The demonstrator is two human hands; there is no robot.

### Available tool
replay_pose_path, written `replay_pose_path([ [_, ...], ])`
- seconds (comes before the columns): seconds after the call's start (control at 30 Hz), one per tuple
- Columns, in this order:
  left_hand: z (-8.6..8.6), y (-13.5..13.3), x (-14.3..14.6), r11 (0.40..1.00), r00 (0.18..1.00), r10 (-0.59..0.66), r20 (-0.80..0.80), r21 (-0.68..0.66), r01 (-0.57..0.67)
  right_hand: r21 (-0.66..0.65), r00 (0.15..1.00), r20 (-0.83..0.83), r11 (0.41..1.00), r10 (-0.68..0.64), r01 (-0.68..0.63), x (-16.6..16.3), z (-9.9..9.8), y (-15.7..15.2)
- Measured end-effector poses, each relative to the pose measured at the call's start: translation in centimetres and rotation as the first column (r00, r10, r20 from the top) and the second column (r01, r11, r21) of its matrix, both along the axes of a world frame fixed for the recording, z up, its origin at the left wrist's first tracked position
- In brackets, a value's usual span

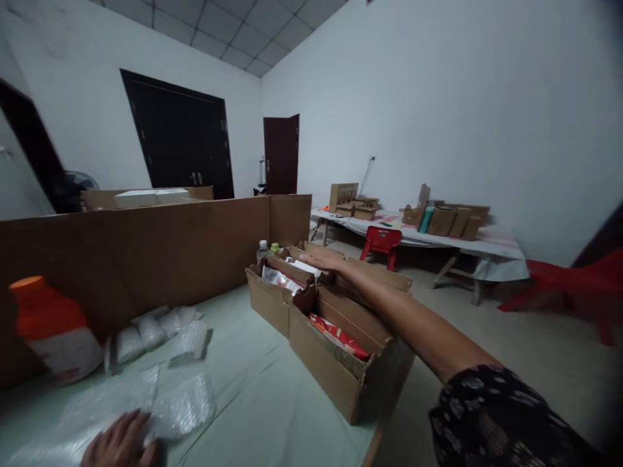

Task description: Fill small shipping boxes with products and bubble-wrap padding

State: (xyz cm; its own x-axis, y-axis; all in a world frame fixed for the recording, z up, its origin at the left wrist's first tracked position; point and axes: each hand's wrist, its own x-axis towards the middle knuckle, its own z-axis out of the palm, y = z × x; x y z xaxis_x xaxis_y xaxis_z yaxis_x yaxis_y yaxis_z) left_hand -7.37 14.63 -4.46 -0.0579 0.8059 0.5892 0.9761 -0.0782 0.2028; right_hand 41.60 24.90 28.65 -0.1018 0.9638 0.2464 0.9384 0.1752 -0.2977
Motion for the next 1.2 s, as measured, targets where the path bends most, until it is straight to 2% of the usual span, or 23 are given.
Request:
replay_pose_path([
  [0.07, 1.7, -0.8, 1.1, 0.989, 0.993, -0.101, -0.066, 0.103, 0.107, -0.016, 0.997, 0.051, 0.998, 0.063, -0.062, -2.3, 1.2, -1.1],
  [0.13, 3.3, -1.7, 2.0, 0.972, 0.981, -0.190, -0.051, 0.132, 0.195, -0.053, 0.981, 0.096, 0.985, 0.167, -0.162, -6.1, 1.9, -2.3],
  [0.2, 4.2, -2.6, 2.4, 0.972, 0.981, -0.191, 0.013, 0.140, 0.188, -0.072, 0.938, 0.159, 0.951, 0.309, -0.301, -10.9, 1.9, -4.2],
  [0.27, 4.6, -3.8, 1.9, 0.984, 0.990, -0.135, 0.042, 0.119, 0.129, -0.076, 0.836, 0.297, 0.884, 0.462, -0.461, -16.0, 1.1, -6.9],
  [0.33, 4.5, -5.2, 0.6, 0.992, 0.995, -0.055, 0.079, 0.115, 0.046, -0.119, 0.717, 0.361, 0.792, 0.596, -0.599, -20.8, -0.8, -9.8],
  [0.43, 4.3, -7.2, -2.2, 0.983, 0.981, 0.100, 0.164, 0.138, -0.123, -0.272, 0.558, 0.276, 0.620, 0.783, -0.736, -26.7, -5.8, -12.2],
  [0.47, 4.2, -7.7, -3.2, 0.971, 0.967, 0.158, 0.199, 0.144, -0.188, -0.307, 0.533, 0.199, 0.568, 0.823, -0.763, -28.4, -7.9, -12.2],
  [0.5, 4.0, -8.0, -4.2, 0.956, 0.948, 0.214, 0.236, 0.147, -0.252, -0.305, 0.564, 0.090, 0.562, 0.821, -0.769, -29.9, -10.1, -11.8],
  [0.53, 3.8, -8.2, -5.0, 0.940, 0.926, 0.263, 0.272, 0.145, -0.310, -0.267, 0.633, -0.039, 0.603, 0.773, -0.752, -31.2, -12.4, -11.1],
  [0.63, 3.2, -7.8, -6.3, 0.913, 0.875, 0.334, 0.350, 0.110, -0.393, -0.222, 0.709, -0.121, 0.677, 0.694, -0.701, -34.0, -18.5, -8.5],
  [0.7, 2.8, -7.2, -6.4, 0.923, 0.869, 0.325, 0.374, 0.076, -0.378, -0.178, 0.751, -0.183, 0.730, 0.634, -0.660, -35.2, -21.8, -7.1],
  [0.8, 2.5, -6.5, -6.0, 0.942, 0.869, 0.299, 0.395, 0.021, -0.334, -0.093, 0.772, -0.344, 0.799, 0.534, -0.594, -36.4, -25.4, -5.5],
  [0.87, 2.4, -6.2, -5.9, 0.949, 0.866, 0.293, 0.406, -0.015, -0.314, -0.052, 0.749, -0.475, 0.835, 0.462, -0.548, -36.9, -27.0, -4.5],
  [0.97, 2.4, -6.2, -5.9, 0.952, 0.858, 0.298, 0.419, -0.060, -0.301, -0.027, 0.664, -0.659, 0.871, 0.353, -0.490, -37.2, -28.4, -2.6],
  [1.1, 2.5, -6.3, -6.0, 0.951, 0.846, 0.304, 0.437, -0.094, -0.294, -0.033, 0.546, -0.809, 0.911, 0.218, -0.412, -36.0, -29.3, -0.1],
  [1.2, 2.6, -6.4, -5.9, 0.955, 0.838, 0.293, 0.459, -0.100, -0.279, -0.050, 0.510, -0.850, 0.944, 0.131, -0.325, -34.8, -29.5, 1.0],
])
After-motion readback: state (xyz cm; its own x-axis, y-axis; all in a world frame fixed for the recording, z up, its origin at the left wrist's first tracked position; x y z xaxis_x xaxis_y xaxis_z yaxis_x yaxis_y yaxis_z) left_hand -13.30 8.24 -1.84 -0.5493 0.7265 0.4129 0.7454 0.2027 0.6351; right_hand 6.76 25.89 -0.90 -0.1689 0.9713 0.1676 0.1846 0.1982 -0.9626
